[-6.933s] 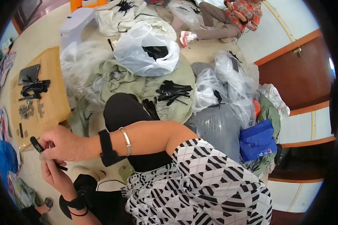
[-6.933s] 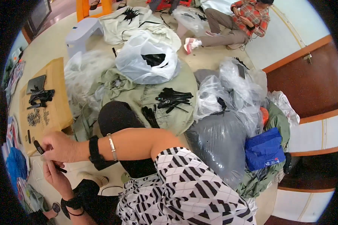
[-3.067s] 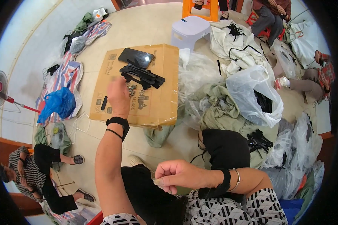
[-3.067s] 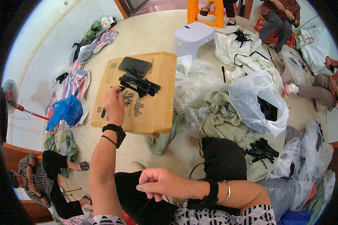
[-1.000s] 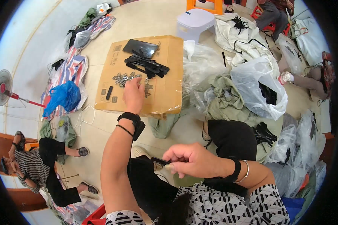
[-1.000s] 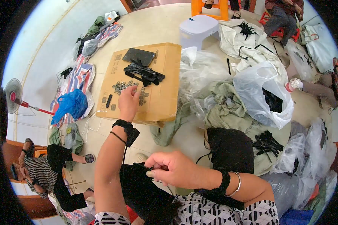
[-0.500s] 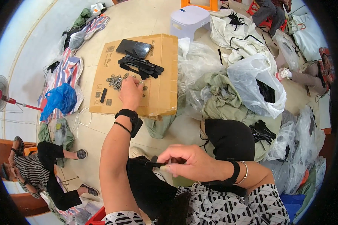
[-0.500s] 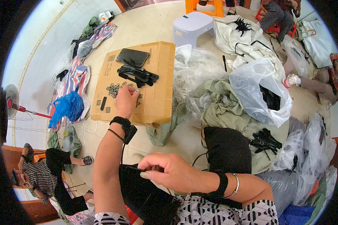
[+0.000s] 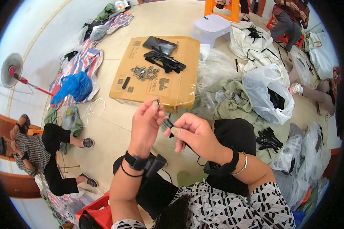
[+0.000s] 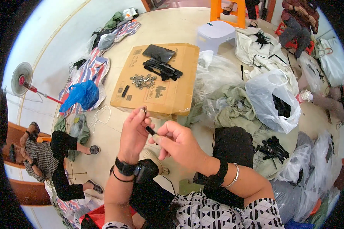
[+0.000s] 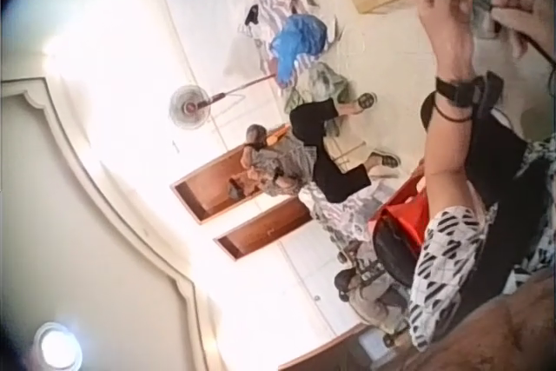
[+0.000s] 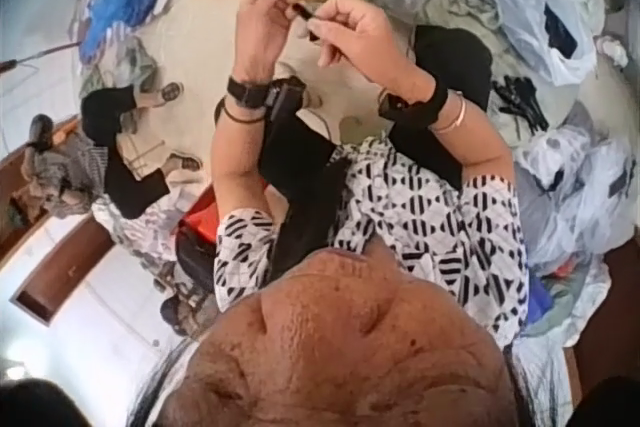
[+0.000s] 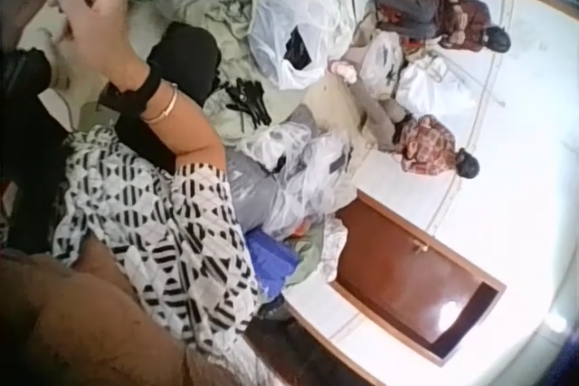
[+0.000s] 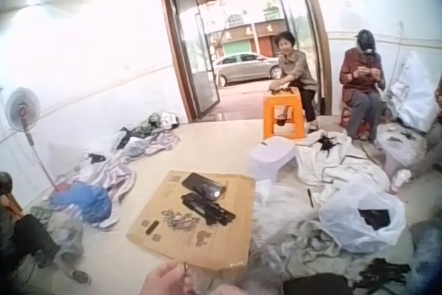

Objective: Assembling small black straps with metal buckles in a manufacturing workshop.

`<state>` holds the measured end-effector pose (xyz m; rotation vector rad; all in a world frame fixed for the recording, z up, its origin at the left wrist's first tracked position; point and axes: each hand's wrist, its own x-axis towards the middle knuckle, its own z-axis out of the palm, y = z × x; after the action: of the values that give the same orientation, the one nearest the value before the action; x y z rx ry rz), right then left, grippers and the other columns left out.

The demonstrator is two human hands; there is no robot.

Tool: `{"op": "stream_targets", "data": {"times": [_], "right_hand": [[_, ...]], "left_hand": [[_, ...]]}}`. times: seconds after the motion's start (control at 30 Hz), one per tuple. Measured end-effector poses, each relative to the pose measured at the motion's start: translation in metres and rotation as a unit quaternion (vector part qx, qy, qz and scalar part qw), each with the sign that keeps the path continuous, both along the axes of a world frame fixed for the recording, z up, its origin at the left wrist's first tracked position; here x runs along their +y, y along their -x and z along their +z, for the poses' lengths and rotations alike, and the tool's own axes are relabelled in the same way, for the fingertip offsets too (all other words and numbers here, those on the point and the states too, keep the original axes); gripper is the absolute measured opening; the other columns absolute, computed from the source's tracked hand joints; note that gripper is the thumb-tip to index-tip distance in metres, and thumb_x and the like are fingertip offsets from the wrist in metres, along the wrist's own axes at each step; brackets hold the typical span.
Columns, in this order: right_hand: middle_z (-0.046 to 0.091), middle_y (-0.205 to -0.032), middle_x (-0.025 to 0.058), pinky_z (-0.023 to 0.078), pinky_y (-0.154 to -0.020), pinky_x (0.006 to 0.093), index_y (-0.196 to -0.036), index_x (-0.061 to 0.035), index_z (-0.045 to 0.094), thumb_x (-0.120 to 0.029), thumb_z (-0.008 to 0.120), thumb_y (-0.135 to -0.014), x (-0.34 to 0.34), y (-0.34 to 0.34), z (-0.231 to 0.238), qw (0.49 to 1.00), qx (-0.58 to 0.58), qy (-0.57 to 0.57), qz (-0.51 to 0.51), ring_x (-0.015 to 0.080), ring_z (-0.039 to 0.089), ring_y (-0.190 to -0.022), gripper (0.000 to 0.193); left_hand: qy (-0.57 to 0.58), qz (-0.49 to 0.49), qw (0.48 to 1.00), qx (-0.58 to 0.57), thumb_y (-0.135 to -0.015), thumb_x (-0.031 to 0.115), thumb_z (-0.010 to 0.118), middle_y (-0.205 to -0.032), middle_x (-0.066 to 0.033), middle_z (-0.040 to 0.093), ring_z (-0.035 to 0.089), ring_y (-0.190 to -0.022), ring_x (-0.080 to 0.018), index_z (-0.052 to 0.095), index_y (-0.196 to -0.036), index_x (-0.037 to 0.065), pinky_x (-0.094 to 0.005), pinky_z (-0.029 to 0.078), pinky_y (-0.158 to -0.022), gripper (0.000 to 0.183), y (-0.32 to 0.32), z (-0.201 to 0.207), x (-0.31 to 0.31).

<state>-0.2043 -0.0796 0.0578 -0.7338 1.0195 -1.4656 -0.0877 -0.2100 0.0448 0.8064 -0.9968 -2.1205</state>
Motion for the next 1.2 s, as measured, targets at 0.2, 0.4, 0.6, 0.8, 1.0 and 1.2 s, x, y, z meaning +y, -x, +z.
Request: {"op": "stream_targets", "data": {"times": [0.2,0.4,0.6,0.8,1.0,1.2], "right_hand": [[0.063,-0.082,0.011,0.046,-0.051,0.0209,-0.091,0.0005,0.051,-0.01,0.053,-0.09,-0.008,-0.013,-0.005,0.999,0.014,0.009,0.027,0.0101,0.055,-0.055,0.011],[0.062,-0.078,0.0096,0.045,-0.049,0.0205,-0.094,0.0012,0.052,-0.009,0.053,-0.09,-0.019,-0.021,-0.015,1.0,0.016,0.02,-0.012,0.009,0.054,-0.055,0.011],[0.062,-0.078,0.0079,0.045,-0.049,0.0197,-0.096,0.001,0.053,-0.011,0.053,-0.091,-0.029,-0.024,-0.016,1.0,-0.003,0.015,-0.026,0.0075,0.054,-0.056,0.013],[0.062,-0.079,0.0076,0.046,-0.049,0.0194,-0.098,0.0015,0.053,-0.013,0.054,-0.091,-0.031,-0.019,-0.008,1.0,-0.026,-0.009,-0.002,0.0074,0.054,-0.058,0.016],[0.062,-0.08,0.0074,0.045,-0.049,0.0187,-0.098,0.0027,0.055,-0.012,0.053,-0.091,-0.031,-0.014,-0.007,1.0,-0.008,0.006,-0.021,0.0071,0.054,-0.058,0.017],[0.062,-0.081,0.0072,0.045,-0.048,0.0184,-0.098,0.0033,0.055,-0.012,0.053,-0.091,-0.024,-0.006,-0.007,0.999,-0.019,0.017,-0.026,0.007,0.054,-0.058,0.017]], "left_hand": [[-0.036,0.039,0.995,0.083,-0.089,0.012,0.057,-0.087,-0.006,0.062,0.059,-0.071,-0.011,0.058,-0.108,-0.001,-0.0291,0.055,-0.068,0.023,-0.037,0.005,0.03],[-0.029,0.055,0.995,0.073,-0.087,0.01,0.058,-0.086,-0.0052,0.061,0.059,-0.071,-0.0106,0.058,-0.11,-0.001,-0.0284,0.054,-0.069,0.025,-0.044,0.001,0.029],[0.038,0.064,0.997,0.031,-0.088,0.01,0.058,-0.084,-0.0043,0.06,0.059,-0.072,-0.0095,0.058,-0.11,-0.001,-0.0266,0.052,-0.07,0.025,-0.043,0.004,0.027],[0.113,0.067,0.991,-0.034,-0.088,0.01,0.058,-0.084,-0.0048,0.062,0.056,-0.071,-0.0085,0.059,-0.109,-0.002,-0.0212,0.046,-0.069,0.024,-0.04,0.005,0.029],[0.165,0.041,0.985,-0.015,-0.088,0.008,0.058,-0.087,-0.005,0.061,0.055,-0.075,-0.0086,0.058,-0.11,-0.004,-0.0218,0.046,-0.069,0.025,-0.032,0.01,0.034],[0.186,0.007,0.982,-0.007,-0.089,0.011,0.057,-0.089,-0.0072,0.062,0.056,-0.076,-0.011,0.056,-0.112,-0.004,-0.0246,0.047,-0.071,0.027,-0.028,0.01,0.036]]}}
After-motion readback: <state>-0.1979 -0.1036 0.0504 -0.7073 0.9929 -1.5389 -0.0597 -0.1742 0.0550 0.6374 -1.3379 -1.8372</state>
